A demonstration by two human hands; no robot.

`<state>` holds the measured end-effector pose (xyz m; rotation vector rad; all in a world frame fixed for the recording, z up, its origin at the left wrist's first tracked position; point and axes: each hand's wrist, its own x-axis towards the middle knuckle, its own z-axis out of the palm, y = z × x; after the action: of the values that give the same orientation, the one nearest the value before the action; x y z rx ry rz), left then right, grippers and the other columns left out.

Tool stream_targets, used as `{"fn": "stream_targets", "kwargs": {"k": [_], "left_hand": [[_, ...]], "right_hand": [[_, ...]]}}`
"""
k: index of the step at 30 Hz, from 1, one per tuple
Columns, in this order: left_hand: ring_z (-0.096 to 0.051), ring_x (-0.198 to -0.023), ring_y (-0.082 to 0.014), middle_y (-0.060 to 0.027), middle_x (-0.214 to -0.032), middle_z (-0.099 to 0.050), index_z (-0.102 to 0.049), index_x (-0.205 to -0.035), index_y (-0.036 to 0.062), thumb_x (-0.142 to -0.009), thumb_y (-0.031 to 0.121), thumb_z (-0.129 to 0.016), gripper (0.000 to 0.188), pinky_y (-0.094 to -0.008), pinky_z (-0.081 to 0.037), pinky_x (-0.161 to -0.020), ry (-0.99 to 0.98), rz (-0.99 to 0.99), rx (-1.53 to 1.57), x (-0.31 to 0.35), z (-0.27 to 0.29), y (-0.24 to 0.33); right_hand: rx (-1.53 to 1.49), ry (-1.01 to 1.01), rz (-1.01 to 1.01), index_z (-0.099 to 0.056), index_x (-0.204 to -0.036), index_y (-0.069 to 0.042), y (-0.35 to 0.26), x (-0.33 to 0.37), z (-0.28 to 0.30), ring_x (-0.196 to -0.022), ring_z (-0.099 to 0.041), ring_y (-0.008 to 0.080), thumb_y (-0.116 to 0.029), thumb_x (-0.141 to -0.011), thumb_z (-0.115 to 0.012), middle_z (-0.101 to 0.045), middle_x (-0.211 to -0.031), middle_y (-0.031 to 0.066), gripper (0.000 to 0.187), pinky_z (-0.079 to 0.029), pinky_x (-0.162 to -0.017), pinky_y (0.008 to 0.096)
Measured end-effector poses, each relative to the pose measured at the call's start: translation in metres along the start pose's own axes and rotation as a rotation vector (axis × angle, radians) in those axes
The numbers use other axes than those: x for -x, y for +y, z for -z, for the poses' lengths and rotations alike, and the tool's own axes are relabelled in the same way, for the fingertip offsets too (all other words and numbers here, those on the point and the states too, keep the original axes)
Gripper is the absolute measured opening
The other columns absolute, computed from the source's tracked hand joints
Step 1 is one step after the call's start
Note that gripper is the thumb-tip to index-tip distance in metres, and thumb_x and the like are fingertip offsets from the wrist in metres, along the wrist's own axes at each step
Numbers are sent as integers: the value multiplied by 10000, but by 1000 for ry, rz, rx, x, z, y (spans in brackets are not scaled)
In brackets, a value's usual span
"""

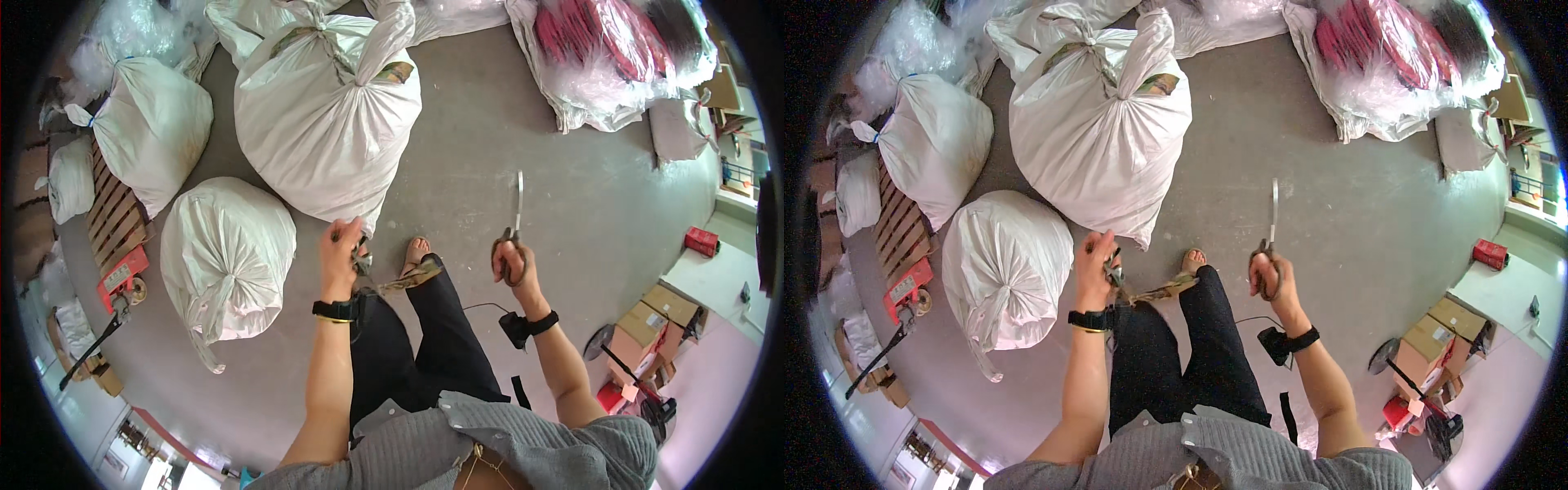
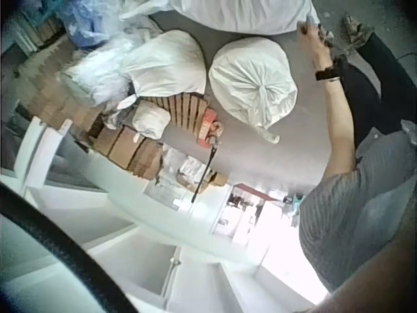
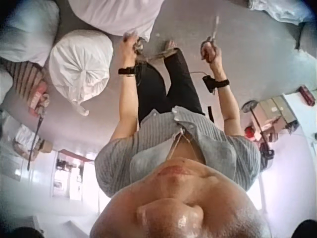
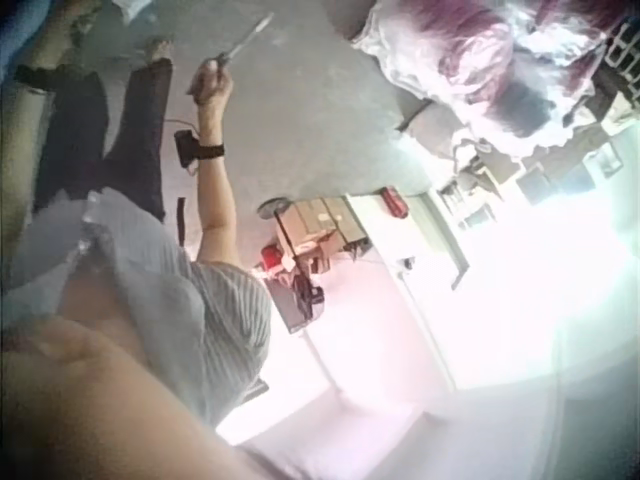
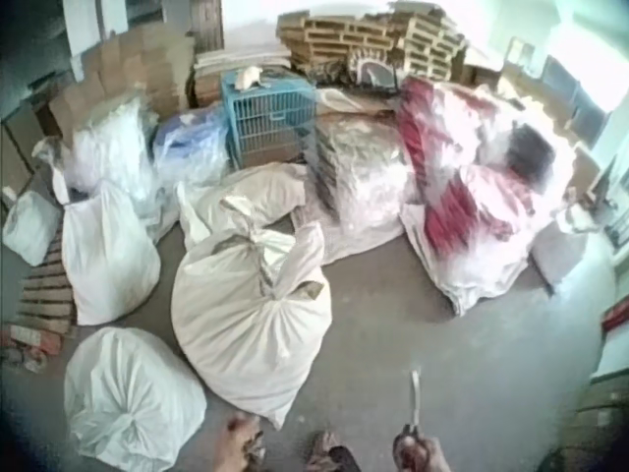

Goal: The person uses scissors to cut the ties and ropes securing several large white sacks in a warehouse. They walk between the sacks, cut the bindings, and remove the loose ties.

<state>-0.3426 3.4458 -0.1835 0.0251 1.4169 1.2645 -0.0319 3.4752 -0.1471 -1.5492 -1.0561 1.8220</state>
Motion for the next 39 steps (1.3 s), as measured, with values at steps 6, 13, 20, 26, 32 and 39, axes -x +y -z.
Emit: {"fn": "stream_targets", "kwargs": {"k": [6,13,20,26,32,39], "left_hand": [[-345,-478,-21,72,-554,-345,-400,-699,164,-829,148,-659,290,-176,-312,-412,-55,-62,-15,-49,-66,27],[-383,-521,-38,53,-618,-402,-531,-858,75,-827,186,-649,165,-204,-324,-430,179,-158,-171,-158,-84,52],[-469,-528,-127,-50,-665,-587,-640,-912,-13,-874,329,-554,354,-319,-370,-467,35,-194,-773,-304,-147,119],[-503,-504,-178,-92,-576,-569,-625,-701,2,-783,386,-655,393,-311,-395,-516,-159,-321,-1280,-257,-142,74],[-504,-548,-154,-64,-614,-562,-572,-798,10,-722,203,-746,270,-294,-404,-532,403,-136,-991,-222,-120,3],[-487,-533,-120,-9,-658,-560,-588,-936,-19,-716,266,-742,392,-275,-388,-504,490,48,-426,-270,-118,1]], "right_hand": [[-110,52,-106,-465,-647,-48,-12,-52,22,-471,-475,119,-443,-887,-487,-457,-551,35,463,-361,-433,241],[-53,-78,-104,-488,-661,-44,-63,-148,3,-452,-466,104,-460,-878,-500,-462,-547,22,469,-351,-425,233],[0,-158,-188,-497,-695,-35,-84,-244,23,-475,-496,111,-491,-868,-515,-465,-575,19,488,-384,-441,241],[76,-329,-247,-515,-743,-25,-106,-326,44,-473,-489,97,-450,-837,-591,-468,-580,10,442,-412,-430,231],[186,-652,-390,-512,-827,-23,-131,-377,31,-487,-476,63,-482,-804,-625,-446,-585,-18,473,-403,-442,200],[263,-1031,-566,-509,-872,-46,-107,-399,-8,-530,-478,56,-604,-714,-656,-443,-659,-28,598,-406,-469,207]]}}
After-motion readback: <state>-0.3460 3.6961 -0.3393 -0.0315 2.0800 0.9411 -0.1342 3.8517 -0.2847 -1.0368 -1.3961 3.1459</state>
